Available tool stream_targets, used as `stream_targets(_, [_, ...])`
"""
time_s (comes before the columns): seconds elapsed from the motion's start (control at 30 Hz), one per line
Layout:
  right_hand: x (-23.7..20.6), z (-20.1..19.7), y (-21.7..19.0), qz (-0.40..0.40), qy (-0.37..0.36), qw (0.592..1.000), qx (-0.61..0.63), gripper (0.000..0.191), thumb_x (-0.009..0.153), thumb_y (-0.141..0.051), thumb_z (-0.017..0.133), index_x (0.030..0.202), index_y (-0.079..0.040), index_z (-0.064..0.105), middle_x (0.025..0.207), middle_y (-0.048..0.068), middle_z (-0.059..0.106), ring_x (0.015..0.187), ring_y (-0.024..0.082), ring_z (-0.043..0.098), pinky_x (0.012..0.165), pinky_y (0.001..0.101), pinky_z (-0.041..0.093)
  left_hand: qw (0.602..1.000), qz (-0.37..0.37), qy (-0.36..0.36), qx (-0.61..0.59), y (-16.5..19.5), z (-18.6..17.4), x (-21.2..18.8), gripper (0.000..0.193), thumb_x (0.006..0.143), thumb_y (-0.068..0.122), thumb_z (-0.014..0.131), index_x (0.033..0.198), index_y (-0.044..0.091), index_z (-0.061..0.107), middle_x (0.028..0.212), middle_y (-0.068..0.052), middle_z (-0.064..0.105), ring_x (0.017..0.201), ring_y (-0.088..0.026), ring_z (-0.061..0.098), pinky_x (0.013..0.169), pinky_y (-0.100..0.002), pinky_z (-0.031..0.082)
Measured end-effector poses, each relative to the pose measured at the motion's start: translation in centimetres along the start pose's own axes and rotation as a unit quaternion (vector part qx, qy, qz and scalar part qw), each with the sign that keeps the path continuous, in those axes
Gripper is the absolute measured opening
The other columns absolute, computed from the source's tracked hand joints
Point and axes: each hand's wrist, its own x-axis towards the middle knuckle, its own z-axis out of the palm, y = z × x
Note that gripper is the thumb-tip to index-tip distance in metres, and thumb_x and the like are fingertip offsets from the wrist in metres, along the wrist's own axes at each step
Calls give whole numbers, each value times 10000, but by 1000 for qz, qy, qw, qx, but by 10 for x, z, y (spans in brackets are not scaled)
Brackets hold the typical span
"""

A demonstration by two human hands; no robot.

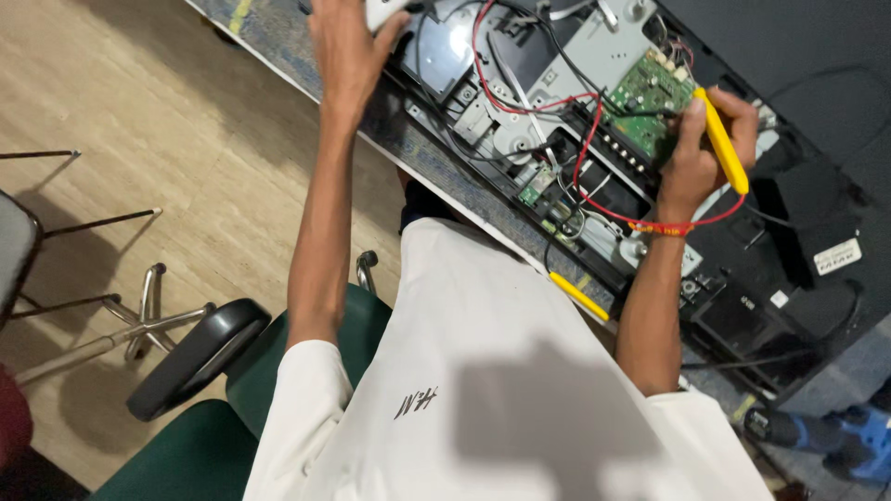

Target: The person tests a television mainboard on a workbench. They hold a magnifier over the board while probing components with a yellow multimeter probe, reposition the board, and continue probing different points on the circuit board with both multimeter leads.

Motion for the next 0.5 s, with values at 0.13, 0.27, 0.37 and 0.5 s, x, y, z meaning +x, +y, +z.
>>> stream_targets(0.13, [-3,-2,-2,-2,4,1000,-22,148,1155,-47,708,1244,36,623,1008,91,676,845,155,679,743,264,567,993,14,116,-22,26,-11,-20,462,1041,297,761,1298,-38,575,1232,-224,593,1121,-376,529,965,-508,429])
stream_targets(0.27, [-3,0,-3,-5,12,1000,-15,152,1155,-54,713,1243,37,629,1016,97,681,791,145,676,734,265,570,985,15,104,-140,68,-13,-56,241,1096,211,649,1226,8,636,1155,-149,673,1053,-304,603,960,-435,473])
stream_targets(0.37, [-2,-1,-4,4,8,1000,-11,159,1163,-62,720,1251,34,629,982,87,674,785,140,673,725,253,553,973,129,-7,-191,113,-5,-94,90,958,118,721,952,42,673,825,-123,601,777,-311,584,710,-439,438])
stream_targets(0.5, [-2,0,-7,-8,9,999,-31,156,1158,-58,722,1240,37,631,1024,92,675,799,138,673,721,250,554,914,185,-205,-298,165,6,-144,149,955,211,729,955,65,696,858,-94,664,792,-292,637,733,-434,504])
